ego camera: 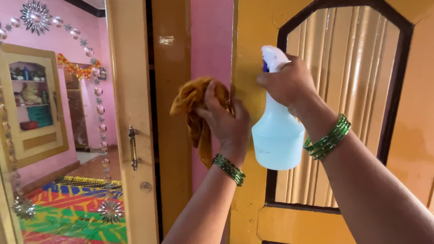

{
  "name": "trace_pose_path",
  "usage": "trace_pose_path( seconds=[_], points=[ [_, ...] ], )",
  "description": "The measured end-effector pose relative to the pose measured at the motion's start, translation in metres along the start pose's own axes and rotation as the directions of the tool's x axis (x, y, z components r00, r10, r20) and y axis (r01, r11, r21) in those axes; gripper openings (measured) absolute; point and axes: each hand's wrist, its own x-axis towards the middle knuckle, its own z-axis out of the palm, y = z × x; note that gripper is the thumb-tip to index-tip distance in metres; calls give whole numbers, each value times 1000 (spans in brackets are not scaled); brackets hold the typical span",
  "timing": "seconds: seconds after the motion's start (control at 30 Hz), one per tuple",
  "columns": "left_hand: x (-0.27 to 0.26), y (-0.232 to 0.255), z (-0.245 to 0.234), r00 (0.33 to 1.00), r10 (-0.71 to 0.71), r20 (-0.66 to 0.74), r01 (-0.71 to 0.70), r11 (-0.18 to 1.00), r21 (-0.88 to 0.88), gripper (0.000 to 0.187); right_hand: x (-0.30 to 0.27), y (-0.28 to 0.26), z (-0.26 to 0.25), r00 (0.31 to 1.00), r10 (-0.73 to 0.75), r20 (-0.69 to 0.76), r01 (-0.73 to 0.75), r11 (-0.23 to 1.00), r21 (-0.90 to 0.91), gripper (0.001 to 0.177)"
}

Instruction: The person sprays a yellow door with a blue spray bottle and wipes it with a yellow cloth. They clean the door's panels, frame, and handle area repeatedly.

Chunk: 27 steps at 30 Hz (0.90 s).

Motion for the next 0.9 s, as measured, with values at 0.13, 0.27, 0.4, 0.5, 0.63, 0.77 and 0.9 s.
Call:
trace_pose_path(
  seconds=[0.13,0.27,0.4,0.5,0.63,0.77,0.9],
  points=[
    [22,18,3,888,460,-6,-460,887,41,48,7,-4,0,999,38,22,-36,997,-74,42],
    [34,32,10,835,545,73,-530,833,-162,45,6,-9,-6,997,-49,-57,46,997,-56,48],
    [25,40,11,919,372,128,-360,927,-110,47,2,-7,-8,981,-137,-140,124,987,-98,45],
    [12,48,14,959,247,140,-239,968,-74,59,6,-5,-14,980,-141,-140,141,990,-10,48],
    [1,50,18,971,158,181,-162,987,6,70,10,-3,-19,985,-123,-123,130,990,51,55],
    [-5,48,24,981,125,149,-118,992,-51,71,6,-1,-27,979,-124,-159,117,992,-55,54],
    [-11,46,29,985,133,111,-118,984,-134,65,-2,0,-36,984,-141,-110,122,978,-168,54]
  ],
)
